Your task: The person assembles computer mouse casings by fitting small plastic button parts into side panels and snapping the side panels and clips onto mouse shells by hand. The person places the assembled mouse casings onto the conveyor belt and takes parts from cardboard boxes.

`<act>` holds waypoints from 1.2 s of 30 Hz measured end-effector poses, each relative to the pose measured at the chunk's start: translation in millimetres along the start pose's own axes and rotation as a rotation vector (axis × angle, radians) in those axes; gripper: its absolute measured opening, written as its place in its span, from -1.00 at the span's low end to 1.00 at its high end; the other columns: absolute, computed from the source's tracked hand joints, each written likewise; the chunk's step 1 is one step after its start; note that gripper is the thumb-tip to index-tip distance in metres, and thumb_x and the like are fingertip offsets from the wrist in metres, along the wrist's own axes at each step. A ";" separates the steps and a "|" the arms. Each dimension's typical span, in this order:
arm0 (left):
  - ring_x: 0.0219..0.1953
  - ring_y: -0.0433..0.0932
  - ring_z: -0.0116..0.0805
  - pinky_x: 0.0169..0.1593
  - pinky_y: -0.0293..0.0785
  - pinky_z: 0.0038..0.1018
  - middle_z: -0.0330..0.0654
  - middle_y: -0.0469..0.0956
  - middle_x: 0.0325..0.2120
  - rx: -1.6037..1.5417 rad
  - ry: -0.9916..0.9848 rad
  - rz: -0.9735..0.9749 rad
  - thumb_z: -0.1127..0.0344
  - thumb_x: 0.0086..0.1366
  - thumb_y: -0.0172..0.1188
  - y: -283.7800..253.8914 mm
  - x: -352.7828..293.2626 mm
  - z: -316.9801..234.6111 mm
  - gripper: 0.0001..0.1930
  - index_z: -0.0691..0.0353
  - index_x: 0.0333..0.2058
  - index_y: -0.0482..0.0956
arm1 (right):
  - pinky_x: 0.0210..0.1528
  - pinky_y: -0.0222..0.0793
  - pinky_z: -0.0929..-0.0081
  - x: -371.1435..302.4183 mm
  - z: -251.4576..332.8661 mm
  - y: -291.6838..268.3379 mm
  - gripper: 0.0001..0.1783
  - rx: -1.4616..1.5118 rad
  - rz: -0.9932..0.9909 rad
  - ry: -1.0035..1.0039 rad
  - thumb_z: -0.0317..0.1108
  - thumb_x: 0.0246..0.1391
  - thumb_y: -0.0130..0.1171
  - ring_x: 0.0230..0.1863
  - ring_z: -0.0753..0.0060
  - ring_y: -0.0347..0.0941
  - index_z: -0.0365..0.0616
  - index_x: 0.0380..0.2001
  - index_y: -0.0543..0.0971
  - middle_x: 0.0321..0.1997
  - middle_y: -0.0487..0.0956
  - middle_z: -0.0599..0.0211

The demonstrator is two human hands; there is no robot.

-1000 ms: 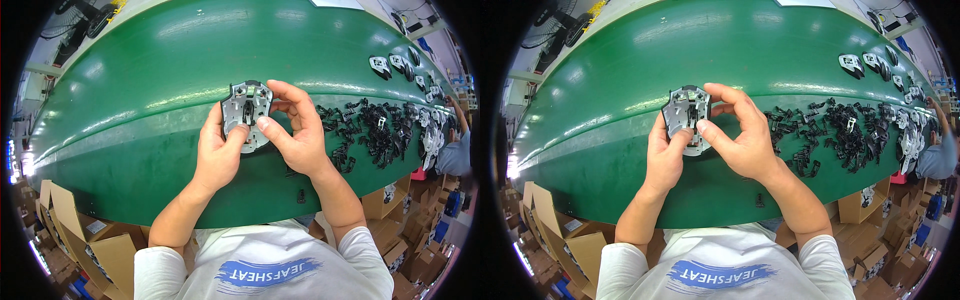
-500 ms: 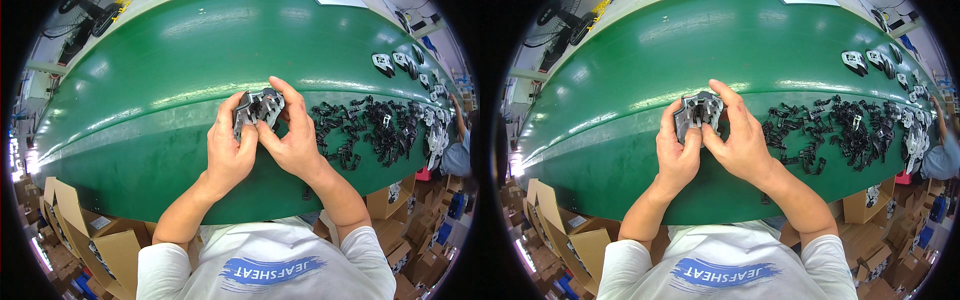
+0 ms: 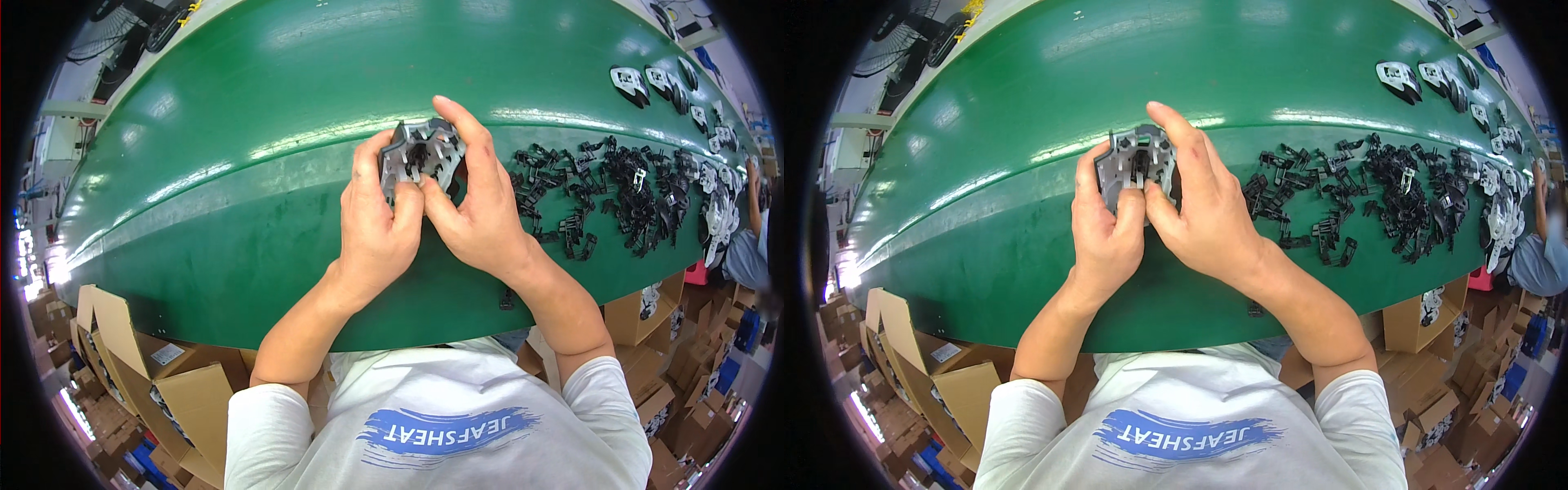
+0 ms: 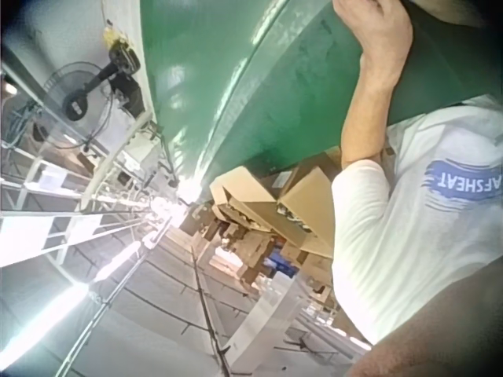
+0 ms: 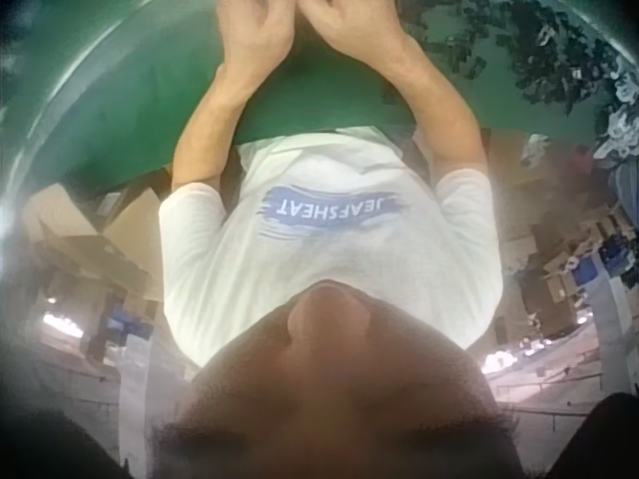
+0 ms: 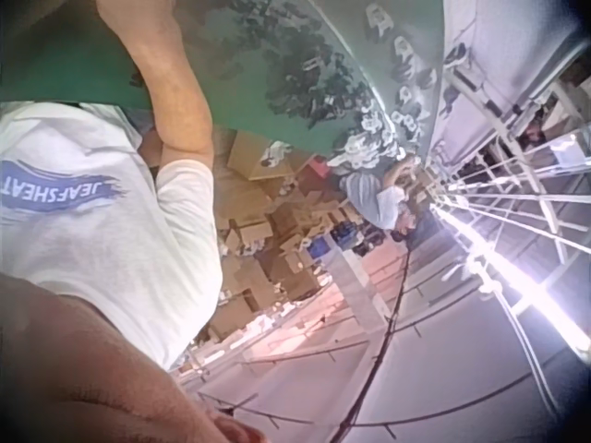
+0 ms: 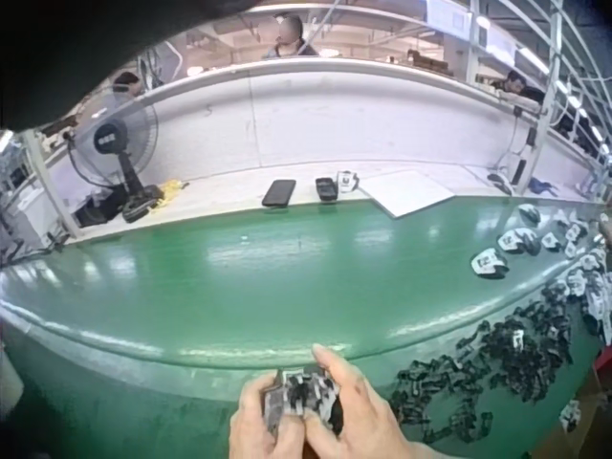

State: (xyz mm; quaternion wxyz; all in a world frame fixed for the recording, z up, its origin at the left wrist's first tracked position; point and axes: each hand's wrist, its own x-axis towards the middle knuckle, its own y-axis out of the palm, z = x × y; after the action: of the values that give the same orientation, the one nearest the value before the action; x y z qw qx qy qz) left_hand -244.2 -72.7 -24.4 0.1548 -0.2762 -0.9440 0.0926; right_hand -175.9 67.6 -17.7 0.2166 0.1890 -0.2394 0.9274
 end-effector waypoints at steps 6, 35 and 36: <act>-0.09 0.66 -0.14 0.05 0.55 -0.29 0.10 0.62 -0.07 -0.104 -0.008 -0.005 0.55 0.40 0.01 6.1 1.6 1.7 -0.52 0.39 0.27 0.23 | 0.42 0.31 0.20 2.5 3.4 -13.2 -0.21 -0.075 0.063 0.027 -0.60 0.11 0.20 0.43 -0.10 0.36 -0.36 0.42 0.22 0.50 0.30 -0.09; -0.17 0.57 -0.15 -0.29 0.63 -0.21 -0.09 0.47 0.01 0.449 -1.120 -1.319 0.33 0.30 0.10 -569.4 -403.3 -42.8 -0.47 0.13 0.26 0.34 | -0.25 0.39 0.20 -112.4 48.9 -105.2 -0.63 -0.513 0.591 0.181 -0.40 0.03 0.43 -0.38 0.14 0.49 -0.17 -0.06 0.63 -0.45 0.53 0.27; -0.16 0.56 -0.15 -0.28 0.62 -0.24 -0.08 0.46 0.03 0.405 -1.220 -1.276 0.31 0.31 0.10 -567.3 -406.1 -43.1 -0.45 0.12 0.28 0.33 | -0.25 0.39 0.20 -106.0 50.0 -101.6 -0.63 -0.509 0.588 0.161 -0.40 0.03 0.43 -0.38 0.14 0.49 -0.17 -0.06 0.63 -0.45 0.53 0.27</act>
State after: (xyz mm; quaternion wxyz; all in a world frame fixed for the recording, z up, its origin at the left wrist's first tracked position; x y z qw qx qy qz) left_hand -184.2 -763.3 65.7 -0.3050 0.4291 -0.8015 0.2837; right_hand -25.0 88.8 11.6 -0.0002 -0.0209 -0.4878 0.8727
